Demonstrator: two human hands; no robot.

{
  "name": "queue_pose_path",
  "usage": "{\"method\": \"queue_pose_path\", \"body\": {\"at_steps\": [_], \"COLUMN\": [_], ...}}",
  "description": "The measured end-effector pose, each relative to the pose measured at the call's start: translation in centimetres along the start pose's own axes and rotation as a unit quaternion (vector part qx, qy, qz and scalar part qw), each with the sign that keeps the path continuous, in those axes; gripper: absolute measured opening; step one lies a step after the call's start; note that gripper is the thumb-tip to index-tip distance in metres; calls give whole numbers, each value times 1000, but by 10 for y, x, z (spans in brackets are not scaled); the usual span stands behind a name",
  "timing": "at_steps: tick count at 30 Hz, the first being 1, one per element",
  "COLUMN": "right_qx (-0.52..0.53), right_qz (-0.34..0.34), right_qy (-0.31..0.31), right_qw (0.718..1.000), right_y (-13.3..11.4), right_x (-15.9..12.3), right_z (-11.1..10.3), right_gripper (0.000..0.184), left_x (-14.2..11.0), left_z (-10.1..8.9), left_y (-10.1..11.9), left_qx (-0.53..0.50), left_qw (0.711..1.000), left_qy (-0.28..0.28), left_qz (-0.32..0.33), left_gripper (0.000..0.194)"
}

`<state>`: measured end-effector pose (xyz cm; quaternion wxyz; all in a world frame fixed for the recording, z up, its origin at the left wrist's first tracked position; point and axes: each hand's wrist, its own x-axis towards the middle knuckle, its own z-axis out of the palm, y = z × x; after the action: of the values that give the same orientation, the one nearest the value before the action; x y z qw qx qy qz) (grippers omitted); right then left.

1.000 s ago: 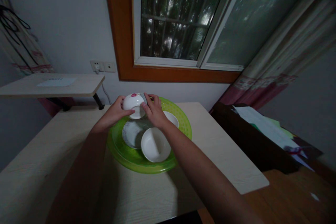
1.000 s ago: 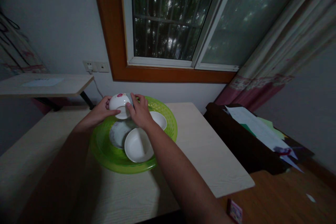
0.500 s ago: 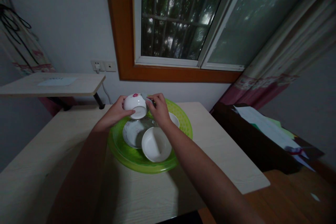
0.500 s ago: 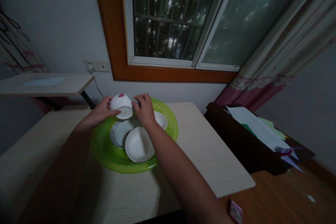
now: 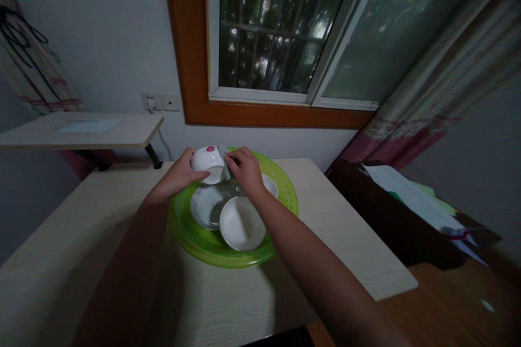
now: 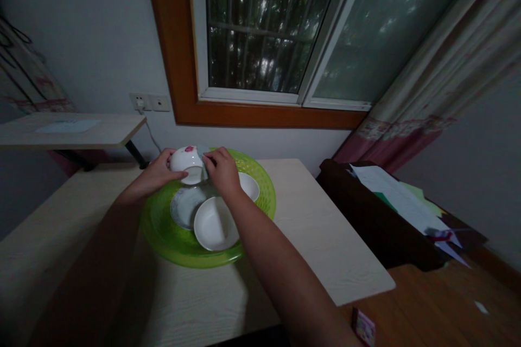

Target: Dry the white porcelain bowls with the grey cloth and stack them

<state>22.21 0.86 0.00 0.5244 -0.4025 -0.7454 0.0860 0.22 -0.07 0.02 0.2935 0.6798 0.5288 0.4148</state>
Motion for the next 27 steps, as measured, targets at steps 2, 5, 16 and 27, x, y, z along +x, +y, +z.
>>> {"method": "queue_pose_path", "body": {"at_steps": [2, 5, 16, 27], "right_qx": [-2, 4, -6, -9], "right_qz": [19, 16, 47, -18], "right_qy": [10, 8, 6, -40], "right_qw": [1000, 1000, 999, 999], "right_y": [4, 6, 1, -10], "right_x": [0, 0, 0, -1], "right_z": [0, 0, 1, 3], "right_gripper": [8, 7, 9, 8], "left_x": [-1, -2, -8, -5], "left_z": [0, 0, -2, -1], "left_y": [2, 4, 15, 10], "left_qx": [10, 15, 19, 13], "left_qw": [1000, 1000, 1000, 1000], "left_qy": [-2, -5, -9, -24], "left_qz": [-4, -7, -2, -1], "left_gripper": [63, 62, 57, 58]}}
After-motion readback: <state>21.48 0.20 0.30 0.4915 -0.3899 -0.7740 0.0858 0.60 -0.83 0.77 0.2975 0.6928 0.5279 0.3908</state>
